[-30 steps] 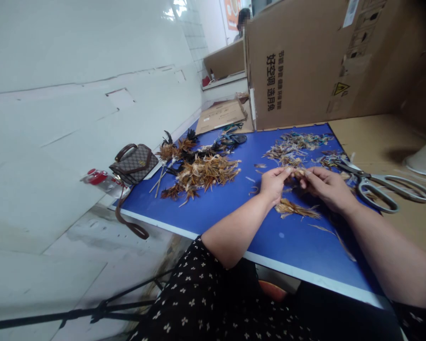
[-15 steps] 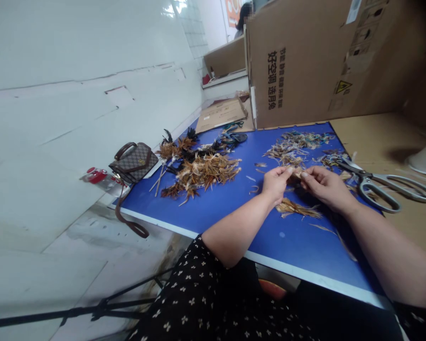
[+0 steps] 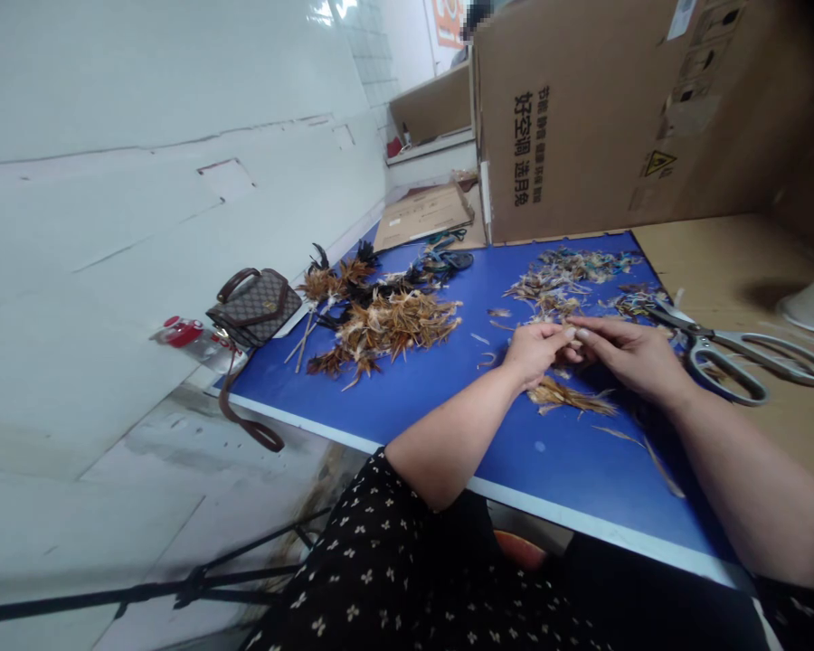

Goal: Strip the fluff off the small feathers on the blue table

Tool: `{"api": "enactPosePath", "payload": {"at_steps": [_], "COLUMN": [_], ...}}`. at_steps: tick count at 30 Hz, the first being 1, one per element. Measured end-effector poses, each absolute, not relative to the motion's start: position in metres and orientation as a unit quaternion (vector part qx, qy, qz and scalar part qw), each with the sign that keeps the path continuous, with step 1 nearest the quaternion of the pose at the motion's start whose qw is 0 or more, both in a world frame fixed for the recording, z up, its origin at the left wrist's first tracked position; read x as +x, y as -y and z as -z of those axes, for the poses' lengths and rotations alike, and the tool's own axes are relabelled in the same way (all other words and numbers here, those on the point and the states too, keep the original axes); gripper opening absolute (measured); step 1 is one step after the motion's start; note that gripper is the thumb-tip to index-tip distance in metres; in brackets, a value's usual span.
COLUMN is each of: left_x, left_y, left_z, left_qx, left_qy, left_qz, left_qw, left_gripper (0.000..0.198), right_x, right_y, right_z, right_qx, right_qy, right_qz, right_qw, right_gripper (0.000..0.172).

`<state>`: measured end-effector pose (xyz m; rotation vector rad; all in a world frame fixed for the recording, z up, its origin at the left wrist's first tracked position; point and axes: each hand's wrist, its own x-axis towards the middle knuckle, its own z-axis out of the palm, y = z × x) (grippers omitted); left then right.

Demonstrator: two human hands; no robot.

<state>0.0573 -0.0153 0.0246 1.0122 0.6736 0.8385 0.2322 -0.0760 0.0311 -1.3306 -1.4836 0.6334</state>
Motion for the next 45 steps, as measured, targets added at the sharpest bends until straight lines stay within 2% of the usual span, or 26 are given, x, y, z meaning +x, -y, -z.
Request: {"api": "enactPosePath", "payload": {"at_steps": [6,11,17,21,32,45], "left_x": [0.050,0.047,0.053,0.055,0.062,0.061], "left_y": [0.013,0.015,0.013,0.012,0.019,0.014], "left_z": [-0.027,-0.032,-0.031,-0.029,-0.022,-0.025], "left_qx": [0.475,0.537,0.487,0.436,0.442,0.415], "left_qy": [-0.266,-0.306,-0.349,-0.326,-0.303,-0.332], "left_qz": [-0.337,-0.304,-0.396,-0.448,-0.431,-0.507], "left_qw": [0.768,0.725,0.696,0.709,0.726,0.678], "left_gripper": [0.046,0.038,0.028,0.025,0.041,0.029], "right_x": [0.237,0.237,0.235,0.234,0.227,0.228], "right_y": [0.077,0.077,0.078,0.078,0.077,0.076], "right_z": [-0.032,-0.034,-0.034,-0.033,-0.032,-0.032], "right_qx": [-0.550,-0.547,-0.544,-0.543,-0.532,-0.540], "right_qy": [0.618,0.628,0.620,0.603,0.586,0.581], "right_qz": [-0.249,-0.248,-0.264,-0.283,-0.320,-0.343], "right_qw": [0.504,0.495,0.500,0.512,0.520,0.504], "right_gripper": [0.053,0.052,0.055,0.060,0.066,0.067]}}
